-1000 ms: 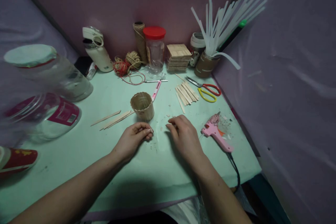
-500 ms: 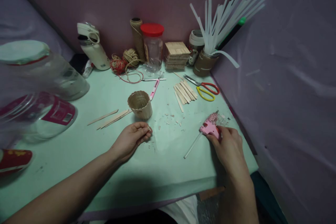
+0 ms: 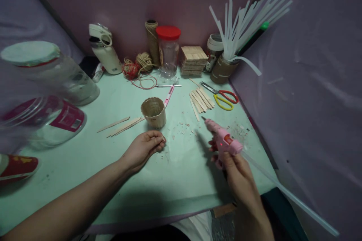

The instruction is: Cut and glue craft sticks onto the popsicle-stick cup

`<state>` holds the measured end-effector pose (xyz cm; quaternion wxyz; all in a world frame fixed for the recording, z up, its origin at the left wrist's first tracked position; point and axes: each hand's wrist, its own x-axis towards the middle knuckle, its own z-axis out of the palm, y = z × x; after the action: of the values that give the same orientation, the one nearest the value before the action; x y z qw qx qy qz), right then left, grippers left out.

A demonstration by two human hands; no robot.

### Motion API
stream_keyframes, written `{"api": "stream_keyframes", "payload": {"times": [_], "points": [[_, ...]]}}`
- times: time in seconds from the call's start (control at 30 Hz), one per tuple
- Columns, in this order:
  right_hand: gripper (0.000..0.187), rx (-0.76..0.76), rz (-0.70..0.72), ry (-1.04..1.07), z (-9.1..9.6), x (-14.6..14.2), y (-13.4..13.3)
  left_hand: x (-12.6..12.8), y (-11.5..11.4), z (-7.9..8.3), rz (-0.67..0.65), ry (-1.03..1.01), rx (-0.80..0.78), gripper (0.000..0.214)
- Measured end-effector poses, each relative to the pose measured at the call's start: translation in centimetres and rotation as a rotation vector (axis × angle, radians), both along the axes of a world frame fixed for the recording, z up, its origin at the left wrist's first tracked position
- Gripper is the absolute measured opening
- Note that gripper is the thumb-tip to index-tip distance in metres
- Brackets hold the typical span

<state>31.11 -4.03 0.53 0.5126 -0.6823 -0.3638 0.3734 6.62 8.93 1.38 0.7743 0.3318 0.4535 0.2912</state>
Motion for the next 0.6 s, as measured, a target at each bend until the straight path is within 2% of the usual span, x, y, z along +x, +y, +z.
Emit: {"api": "stream_keyframes", "payload": {"times": [0.1,0.2,0.4,0.6], "points": [[0.042,0.054,0.110,0.181,-0.9,-3.3,0.0,0.0,0.0,0.0,0.001,-0.005,-0.005,0.030],[0.045,0.052,0.190,0.209,-1.5,-5.2,0.0,0.0,0.1,-0.1,0.000,-0.006,-0.005,0.030],[0.052,0.043,0.196,0.191,-2.1,-5.3,-0.3,0.0,0.0,-0.4,-0.003,-0.003,-0.002,0.028],[0.057,0.034,0.238,0.168,-1.9,-5.4,-0.1,0.1,0.1,-0.3,-0.029,0.000,0.027,0.024]]}}
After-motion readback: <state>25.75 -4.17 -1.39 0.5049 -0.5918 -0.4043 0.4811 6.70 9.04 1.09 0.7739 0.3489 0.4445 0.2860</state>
